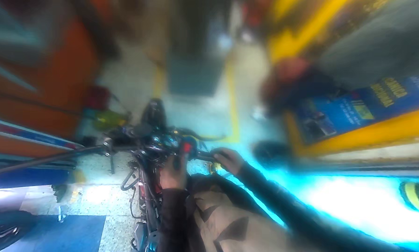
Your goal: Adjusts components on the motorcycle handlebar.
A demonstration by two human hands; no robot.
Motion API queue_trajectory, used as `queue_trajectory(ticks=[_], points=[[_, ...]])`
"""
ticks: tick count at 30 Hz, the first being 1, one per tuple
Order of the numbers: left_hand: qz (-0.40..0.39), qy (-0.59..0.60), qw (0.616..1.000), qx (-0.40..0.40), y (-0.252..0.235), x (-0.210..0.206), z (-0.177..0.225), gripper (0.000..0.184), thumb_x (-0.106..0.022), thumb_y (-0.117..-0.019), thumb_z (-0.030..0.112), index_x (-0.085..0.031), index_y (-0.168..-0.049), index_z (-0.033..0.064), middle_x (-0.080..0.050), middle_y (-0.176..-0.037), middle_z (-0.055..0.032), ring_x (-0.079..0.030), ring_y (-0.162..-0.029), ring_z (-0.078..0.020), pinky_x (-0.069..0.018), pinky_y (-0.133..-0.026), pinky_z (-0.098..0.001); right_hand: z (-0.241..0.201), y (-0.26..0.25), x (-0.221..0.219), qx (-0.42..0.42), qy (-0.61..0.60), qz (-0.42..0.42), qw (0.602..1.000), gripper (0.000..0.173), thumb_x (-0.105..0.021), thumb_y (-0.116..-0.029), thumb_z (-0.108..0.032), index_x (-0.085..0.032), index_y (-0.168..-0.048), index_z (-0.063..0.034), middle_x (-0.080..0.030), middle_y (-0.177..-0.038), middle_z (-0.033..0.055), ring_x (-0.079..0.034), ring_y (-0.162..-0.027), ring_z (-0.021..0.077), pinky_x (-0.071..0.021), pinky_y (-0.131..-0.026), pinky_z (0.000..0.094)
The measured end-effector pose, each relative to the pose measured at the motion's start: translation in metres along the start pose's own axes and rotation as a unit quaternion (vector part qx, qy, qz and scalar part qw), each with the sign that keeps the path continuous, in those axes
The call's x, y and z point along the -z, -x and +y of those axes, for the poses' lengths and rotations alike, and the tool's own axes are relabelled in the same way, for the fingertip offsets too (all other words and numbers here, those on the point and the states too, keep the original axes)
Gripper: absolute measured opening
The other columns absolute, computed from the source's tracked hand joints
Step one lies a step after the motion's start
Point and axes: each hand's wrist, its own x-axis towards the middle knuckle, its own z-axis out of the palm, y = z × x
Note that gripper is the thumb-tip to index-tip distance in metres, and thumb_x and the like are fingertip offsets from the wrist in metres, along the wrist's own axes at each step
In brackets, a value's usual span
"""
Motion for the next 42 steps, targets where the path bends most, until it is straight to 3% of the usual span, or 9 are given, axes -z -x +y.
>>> queue_trajectory(ticks=[4,7,11,19,31,34,37,39,42], points=[[0.006,-0.011,1.000,0.000,0.000,0.001,0.001,0.049,-0.065,-0.0944,0.059,-0.072,-0.104,0.0113,-0.071,-0.086,-0.0168,-0.069,-0.081,-0.0392,-0.0526,-0.074,-0.0663,-0.006,0.001,0.000,-0.054,-0.081,-0.002,0.995,0.022,-0.055,-0.1066,-0.018,-0.068,-0.119,-0.0049,-0.065,-0.081,0.0043,-0.048,-0.051,0.0063,-0.0416,-0.046,0.0223],[0.013,-0.007,1.000,0.000,0.001,0.002,-0.001,0.049,-0.070,-0.0917,0.058,-0.073,-0.106,0.0113,-0.071,-0.088,-0.0169,-0.069,-0.081,-0.0385,-0.0525,-0.074,-0.0669,0.004,0.001,-0.013,-0.096,-0.206,0.058,0.972,0.040,-0.034,-0.1124,-0.028,-0.065,-0.120,-0.0031,-0.064,-0.074,0.0059,-0.051,-0.048,0.0083,-0.0444,-0.044,0.0233],[0.029,-0.006,1.000,-0.006,0.003,0.003,0.002,0.049,-0.072,-0.0901,0.057,-0.072,-0.105,0.0106,-0.070,-0.085,-0.0169,-0.068,-0.078,-0.0387,-0.0524,-0.070,-0.0660,-0.003,-0.002,-0.021,-0.141,-0.311,0.132,0.931,0.061,-0.014,-0.1116,-0.045,-0.055,-0.133,-0.0049,-0.069,-0.104,0.0093,-0.068,-0.087,0.0170,-0.0571,-0.076,0.0348],[0.036,0.009,0.999,-0.008,0.002,0.004,0.003,0.048,-0.076,-0.0875,0.055,-0.071,-0.101,0.0096,-0.069,-0.085,-0.0153,-0.067,-0.077,-0.0362,-0.0526,-0.072,-0.0645,-0.019,0.001,-0.027,-0.148,-0.354,0.241,0.892,0.072,-0.005,-0.1085,-0.054,-0.038,-0.155,-0.0097,-0.048,-0.152,0.0144,-0.054,-0.127,0.0223,-0.0454,-0.096,0.0403],[0.036,0.000,0.999,0.014,0.005,0.003,0.002,0.052,-0.076,-0.0867,0.058,-0.072,-0.106,0.0098,-0.072,-0.093,-0.0163,-0.070,-0.087,-0.0373,-0.0537,-0.078,-0.0653,-0.016,0.004,-0.026,-0.147,-0.343,0.213,0.903,0.073,-0.008,-0.1073,-0.059,-0.041,-0.152,-0.0120,-0.050,-0.149,0.0115,-0.057,-0.122,0.0223,-0.0492,-0.094,0.0400],[0.025,0.017,0.999,0.028,0.005,0.006,0.006,0.052,-0.076,-0.0864,0.057,-0.072,-0.105,0.0088,-0.072,-0.092,-0.0164,-0.069,-0.085,-0.0364,-0.0538,-0.078,-0.0643,-0.013,0.004,-0.026,-0.144,-0.281,0.189,0.930,0.062,-0.020,-0.1103,-0.050,-0.043,-0.151,-0.0098,-0.051,-0.148,0.0130,-0.056,-0.124,0.0227,-0.0473,-0.099,0.0407],[0.001,0.020,0.999,0.034,0.012,0.007,0.005,0.055,-0.072,-0.0895,0.058,-0.070,-0.113,0.0085,-0.072,-0.098,-0.0173,-0.070,-0.090,-0.0372,-0.0542,-0.082,-0.0648,-0.007,0.009,-0.009,-0.065,-0.022,0.102,0.992,0.058,-0.065,-0.0989,-0.026,-0.045,-0.149,-0.0058,-0.050,-0.147,0.0191,-0.055,-0.130,0.0296,-0.0498,-0.104,0.0487],[0.000,0.043,0.999,0.001,0.021,0.007,-0.014,0.048,-0.071,-0.0930,0.051,-0.068,-0.117,0.0098,-0.072,-0.104,-0.0134,-0.070,-0.094,-0.0309,-0.0569,-0.086,-0.0591,-0.017,0.005,0.001,0.043,0.165,0.083,0.982,0.081,-0.085,-0.0814,-0.035,-0.048,-0.148,-0.0082,-0.052,-0.145,0.0195,-0.057,-0.128,0.0328,-0.0508,-0.103,0.0530],[0.005,0.038,0.999,-0.021,0.045,0.017,-0.051,0.034,-0.069,-0.0958,0.027,-0.068,-0.122,0.0061,-0.068,-0.120,-0.0138,-0.068,-0.109,-0.0276,-0.0559,-0.097,-0.0502,-0.047,-0.013,-0.005,0.159,0.266,0.026,0.950,0.098,-0.091,-0.0684,-0.051,-0.049,-0.148,-0.0135,-0.056,-0.143,0.0136,-0.060,-0.124,0.0277,-0.0546,-0.099,0.0502]])
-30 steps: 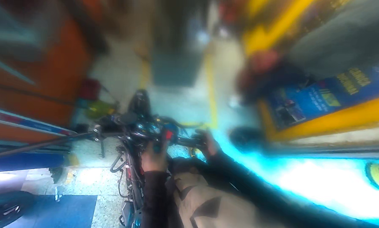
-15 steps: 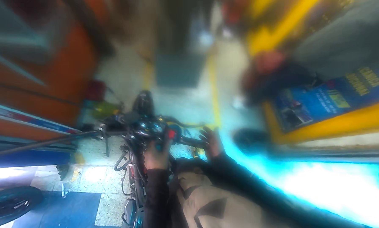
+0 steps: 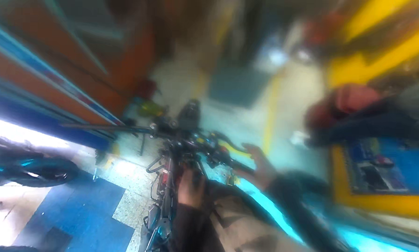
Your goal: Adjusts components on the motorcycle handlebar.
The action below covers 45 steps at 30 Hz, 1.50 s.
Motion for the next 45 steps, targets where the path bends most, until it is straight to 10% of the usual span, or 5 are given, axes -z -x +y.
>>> queue_trajectory(ticks=[16,19,27,34,45], points=[[-0.041,-0.155,0.939,0.304,0.128,0.014,-0.047,0.056,-0.056,-0.1017,0.034,-0.045,-0.156,0.0227,-0.052,-0.150,-0.0205,-0.069,-0.109,-0.0419,-0.0554,-0.088,-0.0595,-0.008,-0.078,-0.011,-0.045,0.185,-0.273,0.943,0.074,-0.042,-0.0993,-0.070,-0.040,-0.158,-0.0249,-0.067,-0.133,0.0125,-0.067,-0.115,0.0353,-0.0512,-0.095,0.0648],[-0.059,-0.185,0.918,0.345,0.129,0.022,-0.041,0.063,-0.050,-0.1028,0.051,-0.039,-0.159,0.0257,-0.072,-0.119,-0.0210,-0.071,-0.100,-0.0434,-0.0542,-0.085,-0.0630,-0.019,-0.064,-0.007,-0.012,0.196,-0.146,0.970,0.047,-0.051,-0.1050,-0.050,-0.063,-0.140,-0.0217,-0.068,-0.130,0.0105,-0.071,-0.105,0.0352,-0.0553,-0.084,0.0626],[0.065,0.262,0.962,0.027,0.125,0.059,-0.031,0.036,-0.064,-0.0944,0.008,-0.066,-0.129,0.0009,-0.078,-0.102,-0.0052,-0.074,-0.082,-0.0144,-0.0641,-0.073,-0.0319,-0.004,-0.080,-0.014,0.002,0.196,-0.083,0.977,0.026,-0.059,-0.1007,-0.014,-0.075,-0.121,-0.0165,-0.068,-0.126,0.0136,-0.071,-0.095,0.0377,-0.0567,-0.075,0.0626],[0.073,0.194,0.978,-0.007,0.092,0.045,-0.018,0.030,-0.065,-0.0955,0.024,-0.073,-0.121,0.0103,-0.077,-0.095,0.0040,-0.072,-0.078,-0.0055,-0.0625,-0.072,-0.0262,0.004,-0.076,-0.014,0.113,0.130,-0.106,0.979,0.047,-0.068,-0.0956,-0.050,-0.070,-0.127,-0.0154,-0.068,-0.124,0.0119,-0.068,-0.108,0.0312,-0.0555,-0.092,0.0550],[0.071,0.243,0.967,0.001,0.077,0.031,-0.021,0.029,-0.063,-0.0960,0.019,-0.072,-0.121,0.0075,-0.077,-0.091,0.0030,-0.072,-0.074,-0.0082,-0.0625,-0.068,-0.0263,-0.001,-0.075,-0.013,0.062,0.083,0.004,0.995,0.016,-0.069,-0.0950,-0.015,-0.075,-0.109,-0.0097,-0.071,-0.103,0.0090,-0.065,-0.070,0.0230,-0.0558,-0.064,0.0487]])
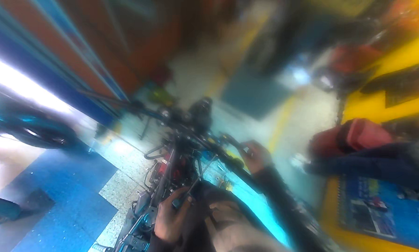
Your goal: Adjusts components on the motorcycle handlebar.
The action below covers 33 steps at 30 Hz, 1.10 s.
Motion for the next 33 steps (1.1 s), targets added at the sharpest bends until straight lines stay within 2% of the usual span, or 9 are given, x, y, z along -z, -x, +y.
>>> queue_trajectory(ticks=[6,12,15,18,22,25,27,29,33], points=[[-0.015,0.115,0.993,0.034,0.002,-0.005,0.007,0.028,-0.061,-0.0967,0.012,-0.070,-0.119,-0.0015,-0.076,-0.086,-0.0066,-0.071,-0.067,-0.0162,-0.0617,-0.061,-0.0302,-0.050,0.059,0.002,-0.079,-0.188,-0.163,0.965,0.021,-0.064,-0.0995,-0.026,-0.072,-0.111,-0.0119,-0.075,-0.090,0.0012,-0.069,-0.069,0.0128,-0.0596,-0.064,0.0363],[-0.049,0.381,0.898,0.214,-0.014,-0.006,0.022,0.042,-0.053,-0.0937,0.015,-0.059,-0.129,-0.0062,-0.069,-0.074,-0.0090,-0.063,-0.055,-0.0140,-0.0558,-0.051,-0.0292,-0.078,0.062,-0.034,-0.255,-0.552,-0.297,0.736,0.042,-0.033,-0.1112,-0.026,-0.052,-0.140,-0.0021,-0.073,-0.115,0.0141,-0.072,-0.100,0.0231,-0.0590,-0.087,0.0393],[-0.050,0.218,0.961,0.166,-0.017,-0.006,0.032,0.044,-0.071,-0.0863,0.012,-0.067,-0.128,-0.0011,-0.068,-0.077,-0.0067,-0.060,-0.055,-0.0131,-0.0538,-0.051,-0.0286,-0.082,0.048,-0.043,-0.297,-0.625,-0.249,0.678,0.040,-0.029,-0.1127,-0.026,-0.057,-0.131,-0.0036,-0.074,-0.105,0.0127,-0.073,-0.089,0.0209,-0.0603,-0.080,0.0362],[-0.081,-0.113,0.990,-0.003,-0.023,0.005,0.020,0.039,-0.067,-0.0936,0.027,-0.071,-0.130,0.0137,-0.076,-0.102,0.0000,-0.071,-0.083,-0.0075,-0.0608,-0.079,-0.0291,-0.083,0.039,-0.050,-0.344,-0.640,-0.233,0.647,0.035,-0.034,-0.1131,-0.025,-0.059,-0.126,-0.0040,-0.074,-0.102,0.0135,-0.074,-0.083,0.0206,-0.0615,-0.075,0.0340],[-0.034,-0.451,0.817,-0.357,-0.035,0.015,0.007,0.034,-0.055,-0.0963,0.006,-0.072,-0.126,0.0083,-0.075,-0.086,-0.0087,-0.072,-0.074,-0.0249,-0.0599,-0.068,-0.0407,-0.087,0.038,-0.053,-0.360,-0.641,-0.219,0.641,0.035,-0.034,-0.1132,-0.025,-0.059,-0.126,-0.0040,-0.074,-0.103,0.0139,-0.073,-0.081,0.0203,-0.0612,-0.073,0.0331],[0.054,-0.495,0.792,-0.352,-0.030,0.021,0.011,0.035,-0.062,-0.0926,0.008,-0.072,-0.126,0.0142,-0.072,-0.095,-0.0127,-0.068,-0.085,-0.0319,-0.0539,-0.080,-0.0488,-0.091,0.036,-0.054,-0.380,-0.648,-0.198,0.630,0.034,-0.033,-0.1134,-0.025,-0.058,-0.123,-0.0037,-0.073,-0.102,0.0142,-0.074,-0.081,0.0214,-0.0618,-0.073,0.0335],[0.091,-0.357,0.910,-0.189,-0.014,0.024,0.013,0.060,-0.071,-0.0781,0.008,-0.061,-0.137,0.0002,-0.064,-0.128,-0.0264,-0.062,-0.117,-0.0420,-0.0511,-0.099,-0.0555,-0.094,0.035,-0.056,-0.387,-0.658,-0.182,0.620,0.033,-0.034,-0.1132,-0.024,-0.058,-0.122,-0.0030,-0.073,-0.103,0.0150,-0.074,-0.082,0.0231,-0.0620,-0.074,0.0351],[0.097,0.010,0.995,0.037,-0.002,0.029,0.010,0.075,-0.062,-0.0811,0.002,-0.038,-0.152,-0.0039,-0.055,-0.144,-0.0177,-0.060,-0.126,-0.0228,-0.0543,-0.101,-0.0350,-0.096,0.034,-0.057,-0.386,-0.675,-0.166,0.606,0.031,-0.035,-0.1130,-0.022,-0.058,-0.120,-0.0025,-0.073,-0.101,0.0155,-0.074,-0.084,0.0247,-0.0624,-0.077,0.0371],[0.013,0.438,0.877,0.195,0.006,0.022,0.002,0.087,-0.085,-0.0771,0.040,-0.047,-0.144,-0.0006,-0.066,-0.123,-0.0244,-0.072,-0.099,-0.0373,-0.0631,-0.076,-0.0523,-0.098,0.035,-0.058,-0.390,-0.679,-0.158,0.602,0.029,-0.035,-0.1130,-0.023,-0.057,-0.120,-0.0039,-0.072,-0.100,0.0143,-0.074,-0.083,0.0242,-0.0629,-0.076,0.0367]])
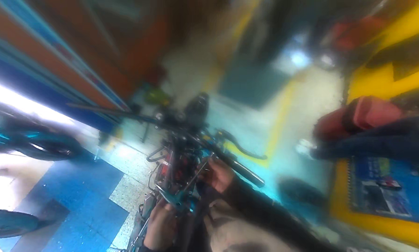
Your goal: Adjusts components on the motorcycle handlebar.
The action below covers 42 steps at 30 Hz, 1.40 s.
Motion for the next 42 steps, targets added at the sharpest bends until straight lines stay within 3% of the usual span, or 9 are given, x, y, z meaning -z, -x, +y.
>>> queue_trajectory(ticks=[3,8,10,14,16,22,27,33,42], points=[[-0.056,-0.208,0.960,-0.176,-0.003,-0.006,-0.002,0.058,-0.079,-0.0837,0.017,-0.054,-0.129,-0.0104,-0.066,-0.123,-0.0216,-0.071,-0.102,-0.0303,-0.0640,-0.082,-0.0425,0.000,0.002,0.000,-0.001,-0.010,0.005,1.000,0.030,-0.035,-0.1131,-0.023,-0.057,-0.117,-0.0045,-0.073,-0.097,0.0136,-0.074,-0.082,0.0248,-0.0633,-0.076,0.0376],[-0.058,-0.665,0.572,-0.477,-0.012,-0.011,0.010,0.022,-0.059,-0.0897,0.012,-0.076,-0.092,0.0256,-0.072,-0.115,-0.0025,-0.062,-0.120,-0.0266,-0.0500,-0.102,-0.0474,0.000,-0.003,-0.002,0.007,-0.034,0.021,0.999,0.030,-0.037,-0.1127,-0.024,-0.058,-0.116,-0.0039,-0.073,-0.096,0.0144,-0.074,-0.082,0.0265,-0.0632,-0.076,0.0399],[-0.028,-0.689,0.512,-0.511,-0.010,-0.011,0.006,0.025,-0.058,-0.0922,0.012,-0.076,-0.095,0.0294,-0.072,-0.117,-0.0037,-0.062,-0.120,-0.0303,-0.0483,-0.103,-0.0533,0.000,-0.004,-0.002,0.007,-0.040,0.023,0.999,0.029,-0.037,-0.1127,-0.025,-0.058,-0.116,-0.0048,-0.073,-0.095,0.0136,-0.074,-0.082,0.0259,-0.0633,-0.075,0.0394],[0.033,-0.436,0.853,-0.285,0.005,-0.005,-0.008,0.054,-0.059,-0.0828,0.001,-0.056,-0.136,-0.0083,-0.061,-0.135,-0.0184,-0.063,-0.121,-0.0220,-0.0559,-0.100,-0.0336,0.000,-0.005,-0.003,0.006,-0.047,0.027,0.999,0.029,-0.037,-0.1127,-0.026,-0.058,-0.116,-0.0057,-0.073,-0.094,0.0127,-0.074,-0.081,0.0253,-0.0634,-0.074,0.0388],[0.017,-0.122,0.990,-0.068,0.010,-0.001,-0.011,0.060,-0.054,-0.0895,0.014,-0.044,-0.146,-0.0031,-0.065,-0.128,-0.0203,-0.070,-0.105,-0.0290,-0.0615,-0.084,-0.0436,0.001,-0.005,-0.001,0.004,-0.045,0.026,0.999,0.029,-0.037,-0.1127,-0.026,-0.058,-0.116,-0.0058,-0.073,-0.094,0.0124,-0.074,-0.081,0.0250,-0.0635,-0.075,0.0386],[-0.044,0.050,0.997,0.032,0.015,-0.020,-0.011,0.071,-0.073,-0.0926,0.038,-0.041,-0.141,-0.0030,-0.071,-0.109,-0.0256,-0.075,-0.089,-0.0349,-0.0640,-0.074,-0.0480,-0.018,0.009,0.004,-0.017,0.154,-0.025,0.988,0.037,-0.033,-0.1134,-0.024,-0.057,-0.131,-0.0019,-0.074,-0.103,0.0155,-0.075,-0.085,0.0259,-0.0629,-0.077,0.0395],[-0.030,0.055,0.998,0.025,0.016,-0.023,-0.012,0.064,-0.074,-0.0910,0.034,-0.046,-0.134,-0.0037,-0.072,-0.104,-0.0225,-0.075,-0.083,-0.0306,-0.0639,-0.069,-0.0443,-0.086,0.044,0.013,0.171,0.600,-0.031,0.781,0.025,-0.062,-0.1036,-0.025,-0.073,-0.113,-0.0043,-0.075,-0.088,0.0084,-0.071,-0.071,0.0174,-0.0607,-0.069,0.0392],[-0.008,0.054,0.998,0.015,0.018,-0.029,-0.013,0.069,-0.079,-0.0867,0.034,-0.046,-0.133,-0.0050,-0.072,-0.102,-0.0224,-0.074,-0.081,-0.0309,-0.0642,-0.068,-0.0448,-0.142,-0.059,-0.015,0.363,0.557,-0.207,0.718,0.080,-0.078,-0.0898,-0.026,-0.038,-0.155,-0.0026,-0.052,-0.150,0.0185,-0.057,-0.132,0.0270,-0.0503,-0.107,0.0451],[-0.061,-0.089,0.991,-0.081,0.012,-0.019,-0.016,0.066,-0.079,-0.0866,0.020,-0.048,-0.136,-0.0115,-0.071,-0.107,-0.0235,-0.073,-0.089,-0.0331,-0.0640,-0.078,-0.0453,-0.126,-0.103,-0.047,0.361,0.610,-0.231,0.666,0.057,-0.084,-0.0837,-0.018,-0.060,-0.133,-0.0022,-0.066,-0.129,0.0144,-0.065,-0.115,0.0191,-0.0529,-0.102,0.0397]])
